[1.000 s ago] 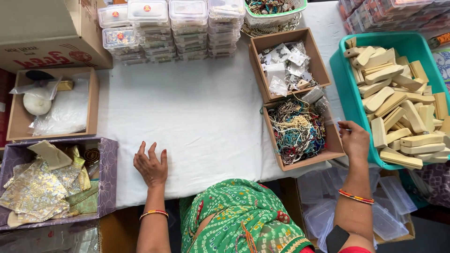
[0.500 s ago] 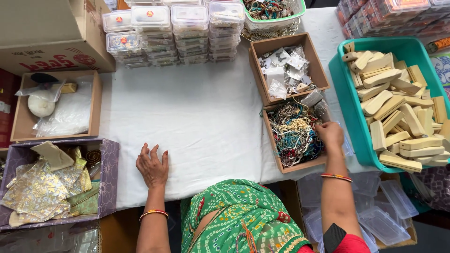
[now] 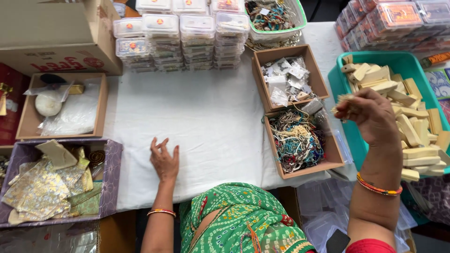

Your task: The person wraps a small item in a patterned cloth, places it in a plastic container, and stacks it. They then fold a red beaded string, wrap it in plastic, place it in a cloth pouch, and put the pouch into a container. Finally, they handle a white beaded necklace.

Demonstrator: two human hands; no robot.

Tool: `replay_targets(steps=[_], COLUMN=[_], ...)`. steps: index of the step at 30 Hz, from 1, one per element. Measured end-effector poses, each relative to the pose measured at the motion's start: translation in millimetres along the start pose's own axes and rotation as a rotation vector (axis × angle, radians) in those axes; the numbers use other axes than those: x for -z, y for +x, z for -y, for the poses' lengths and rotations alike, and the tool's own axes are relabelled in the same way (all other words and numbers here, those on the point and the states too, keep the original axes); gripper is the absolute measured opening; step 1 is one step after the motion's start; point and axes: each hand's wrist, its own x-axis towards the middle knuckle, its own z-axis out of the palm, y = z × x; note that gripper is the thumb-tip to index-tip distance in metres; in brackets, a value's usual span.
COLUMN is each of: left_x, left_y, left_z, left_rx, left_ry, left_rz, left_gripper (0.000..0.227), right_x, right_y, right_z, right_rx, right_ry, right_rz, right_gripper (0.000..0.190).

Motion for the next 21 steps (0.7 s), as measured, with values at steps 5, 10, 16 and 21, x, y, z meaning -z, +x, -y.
replay_targets(steps=[5, 10, 16, 21], left_x=[11.8, 30.6, 44.8, 29.9], left_y=[3.0, 7.2, 0.5, 9.8], left_z=[-31.5, -10.8, 54.2, 50.3], left_rx=[-0.006, 0.057, 0.148, 0.045], left_ry=[-0.095, -0.156, -0.101, -0.182], left_rz=[0.016, 0.0, -0.042, 0.083], left_gripper=[0.053, 0.05, 0.048, 0.051], right_x=[-112.1, -207.2, -203.7, -217.1], right_y=[29.1, 68.0, 71.9, 68.3], right_z=[-21.1, -118.1, -236.4, -300.0], right_rx=[-0.099, -0.335, -0.08, -0.243], right_ry=[-0.019, -0.038, -1.226, -1.143], right_rz=[0.357, 0.566, 0.318, 0.32], right_gripper=[0.018, 0.03, 0.057, 0.041])
